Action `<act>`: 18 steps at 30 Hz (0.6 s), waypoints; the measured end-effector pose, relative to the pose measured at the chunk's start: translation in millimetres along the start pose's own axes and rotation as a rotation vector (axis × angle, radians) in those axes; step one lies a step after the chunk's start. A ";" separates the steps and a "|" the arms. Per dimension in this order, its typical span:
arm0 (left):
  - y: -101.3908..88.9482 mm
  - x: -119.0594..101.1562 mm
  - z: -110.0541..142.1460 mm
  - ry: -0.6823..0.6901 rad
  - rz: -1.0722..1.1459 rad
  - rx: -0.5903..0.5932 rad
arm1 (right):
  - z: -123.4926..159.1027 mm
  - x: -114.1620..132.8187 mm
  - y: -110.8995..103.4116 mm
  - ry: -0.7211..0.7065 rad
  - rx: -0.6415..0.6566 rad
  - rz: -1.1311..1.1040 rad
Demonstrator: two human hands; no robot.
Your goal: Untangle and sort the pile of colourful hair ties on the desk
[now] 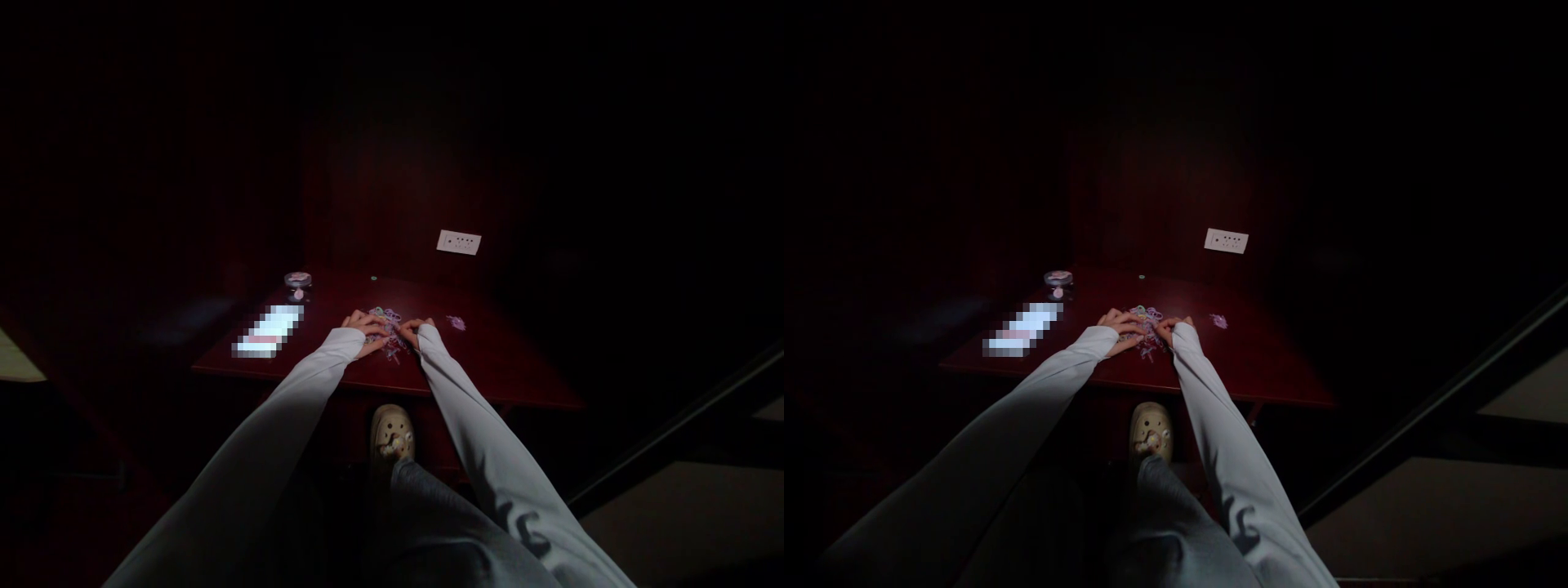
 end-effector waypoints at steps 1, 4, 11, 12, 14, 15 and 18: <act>0.2 1.3 -0.6 -0.002 0.004 -0.005 | 1.6 -0.8 0.2 0.020 0.018 -0.017; -0.8 1.3 0.8 0.011 0.023 -0.019 | 5.9 -0.9 -1.0 0.064 0.055 -0.067; -5.0 -6.5 8.0 0.003 0.001 -0.034 | 7.0 5.8 -5.7 0.060 0.054 -0.122; -4.9 -6.9 7.7 0.003 -0.006 -0.026 | 7.0 5.7 -6.6 0.064 0.045 -0.135; -4.5 -7.3 6.8 0.018 -0.014 -0.009 | 7.1 3.9 -9.2 0.086 0.018 -0.152; -4.2 -6.8 6.1 0.024 -0.016 -0.001 | 7.1 2.6 -10.6 0.098 0.004 -0.156; -4.9 -3.7 4.9 0.025 -0.007 -0.001 | 7.0 -0.5 -14.2 0.128 -0.033 -0.167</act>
Point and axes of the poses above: each hand's wrist, its own z-axis away from the middle knuckle, its own y-axis out of the palm, x = y × z, the point moved 9 cm from there along -z, towards the middle knuckle, and after that the axes turned 15 degrees about -y, right-handed, at the moved point
